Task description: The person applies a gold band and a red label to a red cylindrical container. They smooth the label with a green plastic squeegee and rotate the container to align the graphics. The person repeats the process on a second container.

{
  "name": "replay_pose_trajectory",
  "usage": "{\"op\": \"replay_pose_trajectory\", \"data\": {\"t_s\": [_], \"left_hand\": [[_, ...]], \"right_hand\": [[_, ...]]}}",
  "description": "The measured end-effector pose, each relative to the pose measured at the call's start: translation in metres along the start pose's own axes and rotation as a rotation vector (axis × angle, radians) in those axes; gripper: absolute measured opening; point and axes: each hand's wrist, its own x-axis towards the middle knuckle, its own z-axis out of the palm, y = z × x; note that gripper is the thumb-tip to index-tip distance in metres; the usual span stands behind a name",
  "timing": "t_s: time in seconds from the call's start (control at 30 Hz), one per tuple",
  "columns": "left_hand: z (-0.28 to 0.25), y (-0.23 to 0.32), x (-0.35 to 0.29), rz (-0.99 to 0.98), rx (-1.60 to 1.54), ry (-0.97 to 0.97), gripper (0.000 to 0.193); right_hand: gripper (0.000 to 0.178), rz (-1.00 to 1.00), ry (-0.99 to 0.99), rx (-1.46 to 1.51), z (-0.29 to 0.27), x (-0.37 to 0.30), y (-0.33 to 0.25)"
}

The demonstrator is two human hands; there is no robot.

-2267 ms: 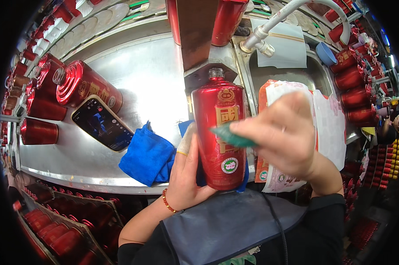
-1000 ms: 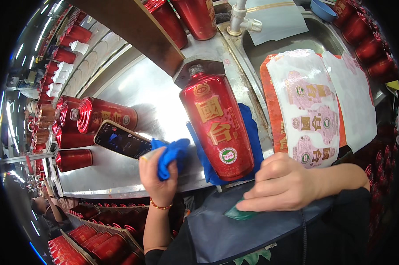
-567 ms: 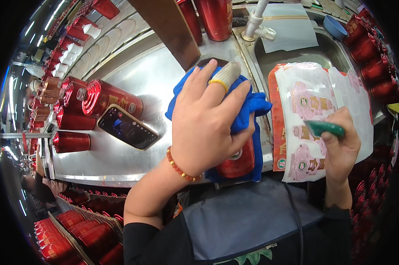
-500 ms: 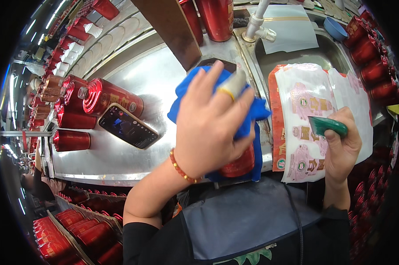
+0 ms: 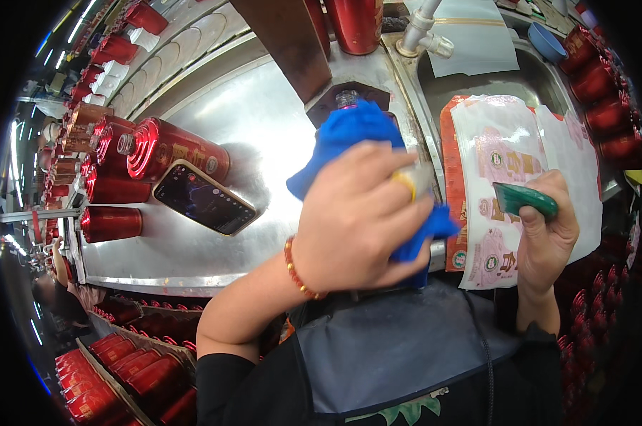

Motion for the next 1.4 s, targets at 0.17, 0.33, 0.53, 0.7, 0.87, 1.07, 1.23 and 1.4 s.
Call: {"op": "replay_pose_trajectory", "data": {"t_s": [0.17,0.33,0.53,0.7,0.87,1.07,1.23,1.4], "left_hand": [[-0.017,0.029,-0.063,-0.028,-0.441,-0.072,0.027],[-0.042,0.023,-0.12,-0.395,-0.027,0.008,0.035],[-0.032,0.042,-0.116,-0.416,0.242,0.014,0.08],[0.008,0.038,-0.088,-0.516,-0.116,-0.002,0.143],[0.024,0.037,-0.084,-0.538,-0.15,0.102,0.139],[0.022,0.038,-0.086,-0.575,-0.138,0.118,0.132],[0.023,0.037,-0.084,-0.544,-0.107,0.174,0.128],[0.024,0.037,-0.083,-0.542,-0.105,0.183,0.123]], "right_hand": [[0.022,0.065,-0.084,0.034,0.015,0.0,-0.002],[0.022,0.029,-0.282,-0.115,0.031,0.017,-0.019],[0.038,-0.533,-0.425,-0.415,0.065,0.052,-0.03],[0.039,-0.55,-0.542,-0.471,0.066,0.055,-0.04],[0.039,-0.549,-0.556,-0.482,0.066,0.057,-0.042],[0.041,-0.553,-0.597,-0.474,0.069,0.058,-0.048],[0.042,-0.558,-0.603,-0.494,0.07,0.065,-0.047],[0.041,-0.581,-0.648,-0.497,0.071,0.067,-0.048]]}}
